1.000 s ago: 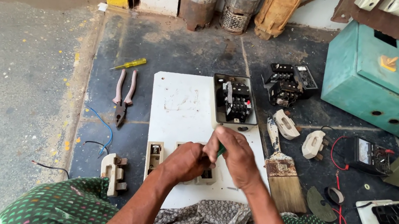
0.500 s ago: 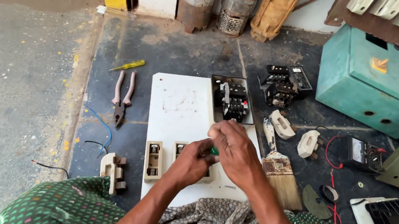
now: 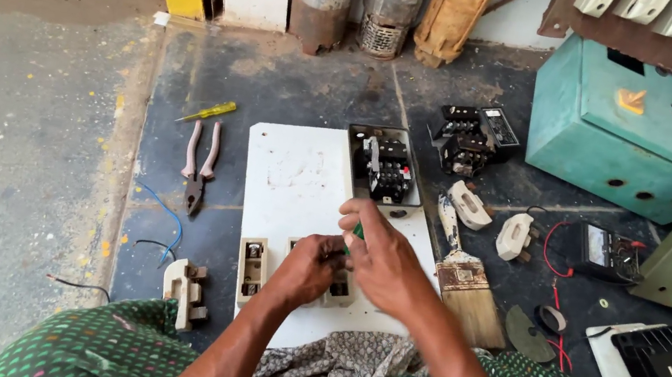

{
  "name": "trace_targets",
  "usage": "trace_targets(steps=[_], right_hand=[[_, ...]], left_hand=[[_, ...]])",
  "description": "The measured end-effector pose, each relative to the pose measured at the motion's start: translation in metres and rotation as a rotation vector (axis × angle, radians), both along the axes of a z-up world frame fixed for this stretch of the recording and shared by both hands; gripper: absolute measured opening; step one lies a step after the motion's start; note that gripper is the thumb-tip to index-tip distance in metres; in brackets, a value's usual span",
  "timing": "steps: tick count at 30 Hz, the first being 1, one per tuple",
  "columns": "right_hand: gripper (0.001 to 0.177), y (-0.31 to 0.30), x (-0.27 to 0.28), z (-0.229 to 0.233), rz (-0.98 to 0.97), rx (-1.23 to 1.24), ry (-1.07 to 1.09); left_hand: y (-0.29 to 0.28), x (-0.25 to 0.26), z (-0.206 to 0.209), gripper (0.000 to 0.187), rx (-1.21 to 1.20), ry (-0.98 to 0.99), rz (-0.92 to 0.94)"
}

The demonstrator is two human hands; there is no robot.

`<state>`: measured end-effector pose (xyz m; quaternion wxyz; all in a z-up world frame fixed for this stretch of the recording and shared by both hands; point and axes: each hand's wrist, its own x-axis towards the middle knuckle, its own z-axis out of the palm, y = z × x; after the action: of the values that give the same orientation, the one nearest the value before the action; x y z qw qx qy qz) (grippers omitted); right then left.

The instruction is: The person uses a screwdriver to remove screws from a white board and a black electrical component, then detaches the component to inspect it. They then pick up a different black unit and use the screwdriver to secure it onto the board.

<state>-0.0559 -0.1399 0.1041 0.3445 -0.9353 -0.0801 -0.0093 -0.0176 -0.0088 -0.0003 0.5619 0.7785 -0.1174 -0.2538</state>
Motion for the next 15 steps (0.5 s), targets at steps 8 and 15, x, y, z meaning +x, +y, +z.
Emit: trace_targets(steps=[8,15], right_hand=[[0.023,0.023,-0.008,0.004,-0.410,-0.346,0.280],[0.036,0.006,-0.007,-0.012,0.023,0.062,-0.192]], left_hand=[[-0.003,0.001,-0.017,0.016,0.144,-0.160,-0.078],[0.002,0.008,-0.031,0.016,0.139,-0.187,-0.109]])
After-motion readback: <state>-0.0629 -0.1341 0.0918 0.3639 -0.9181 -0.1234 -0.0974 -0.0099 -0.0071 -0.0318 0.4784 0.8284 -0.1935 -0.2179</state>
